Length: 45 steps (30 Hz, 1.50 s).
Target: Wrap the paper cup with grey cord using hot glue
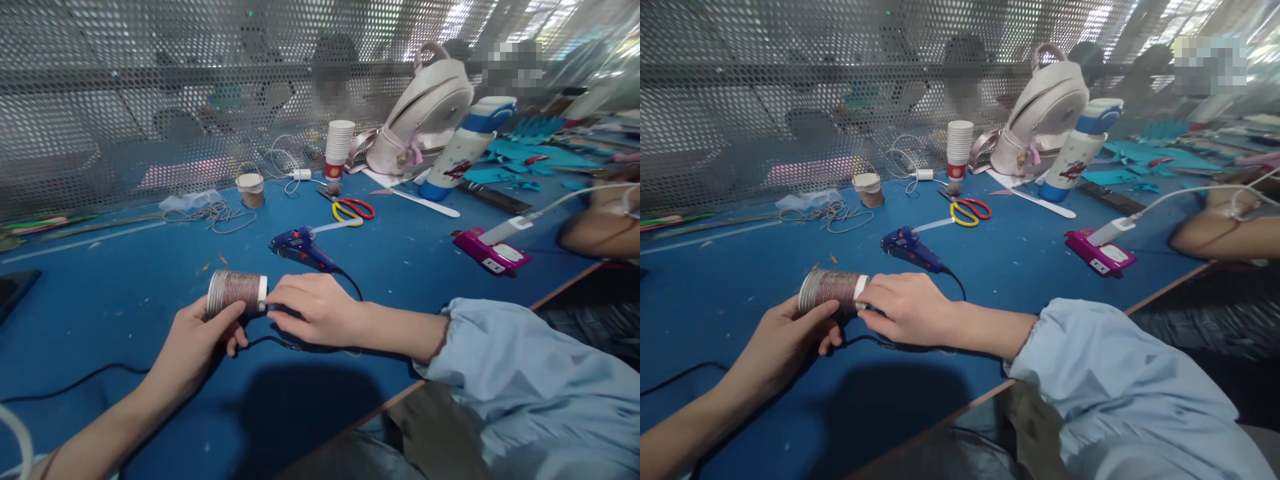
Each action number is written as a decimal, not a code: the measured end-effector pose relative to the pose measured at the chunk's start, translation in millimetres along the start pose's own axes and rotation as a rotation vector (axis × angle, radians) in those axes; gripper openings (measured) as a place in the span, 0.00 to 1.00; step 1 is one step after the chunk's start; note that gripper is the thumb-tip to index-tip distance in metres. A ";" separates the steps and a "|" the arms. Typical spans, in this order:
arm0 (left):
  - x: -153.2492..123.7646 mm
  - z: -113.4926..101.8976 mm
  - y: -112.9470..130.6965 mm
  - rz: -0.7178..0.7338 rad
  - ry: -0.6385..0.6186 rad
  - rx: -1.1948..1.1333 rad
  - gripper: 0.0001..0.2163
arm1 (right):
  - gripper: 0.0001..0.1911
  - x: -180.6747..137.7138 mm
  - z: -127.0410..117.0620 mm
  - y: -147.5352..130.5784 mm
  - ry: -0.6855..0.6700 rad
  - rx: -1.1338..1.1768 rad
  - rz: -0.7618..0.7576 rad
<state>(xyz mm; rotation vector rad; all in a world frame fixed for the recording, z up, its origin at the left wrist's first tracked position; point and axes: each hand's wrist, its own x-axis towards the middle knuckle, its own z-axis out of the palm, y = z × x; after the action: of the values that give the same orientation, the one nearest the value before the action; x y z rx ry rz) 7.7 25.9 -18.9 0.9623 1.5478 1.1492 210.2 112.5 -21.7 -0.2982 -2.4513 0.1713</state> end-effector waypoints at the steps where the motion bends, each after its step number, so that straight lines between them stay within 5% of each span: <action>1: 0.8 0.3 0.5 -0.016 0.001 -0.038 0.16 | 0.11 -0.1 -0.2 0.7 -0.017 0.011 0.016; 4: 2.4 0.7 2.4 -0.055 -0.001 -0.120 0.16 | 0.10 0.9 -3.7 2.0 -0.096 0.086 0.082; 10: 1.8 0.4 2.7 -0.053 0.011 -0.179 0.17 | 0.05 6.9 -30.5 -1.8 -0.604 0.390 -0.055; 12: 1.4 0.4 2.7 -0.054 0.014 -0.194 0.18 | 0.06 9.8 -45.7 -0.9 -0.652 0.371 -0.036; 16: 2.2 0.4 2.7 -0.049 0.012 -0.232 0.18 | 0.13 12.8 -78.0 15.6 -0.551 0.201 0.236; 19: 4.1 1.5 2.5 -0.056 0.027 -0.251 0.18 | 0.26 10.6 -89.1 38.3 -0.642 -0.018 0.500; 21: 5.2 2.5 1.9 -0.059 0.032 -0.250 0.19 | 0.27 8.9 -83.9 52.4 -0.628 -0.147 0.648; 24: 5.8 3.3 -0.5 -0.041 0.027 -0.227 0.19 | 0.23 9.6 -59.9 65.4 -0.433 -0.157 0.772; 31: 2.1 -0.9 -5.9 0.056 -0.008 -0.057 0.14 | 0.17 23.1 -12.3 72.6 -0.232 0.286 0.761; 39: 1.4 -7.2 5.5 0.103 0.142 0.175 0.16 | 0.12 13.2 -32.8 36.5 -0.313 0.433 0.739; 45: 4.8 -8.3 4.2 0.113 0.184 0.232 0.15 | 0.12 4.7 -37.5 7.8 -0.216 0.364 0.691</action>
<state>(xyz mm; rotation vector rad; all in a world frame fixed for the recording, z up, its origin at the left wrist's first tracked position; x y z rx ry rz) -1.3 29.5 -15.0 1.1350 1.8246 1.1813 231.4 123.0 8.8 -0.9909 -2.3600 0.9723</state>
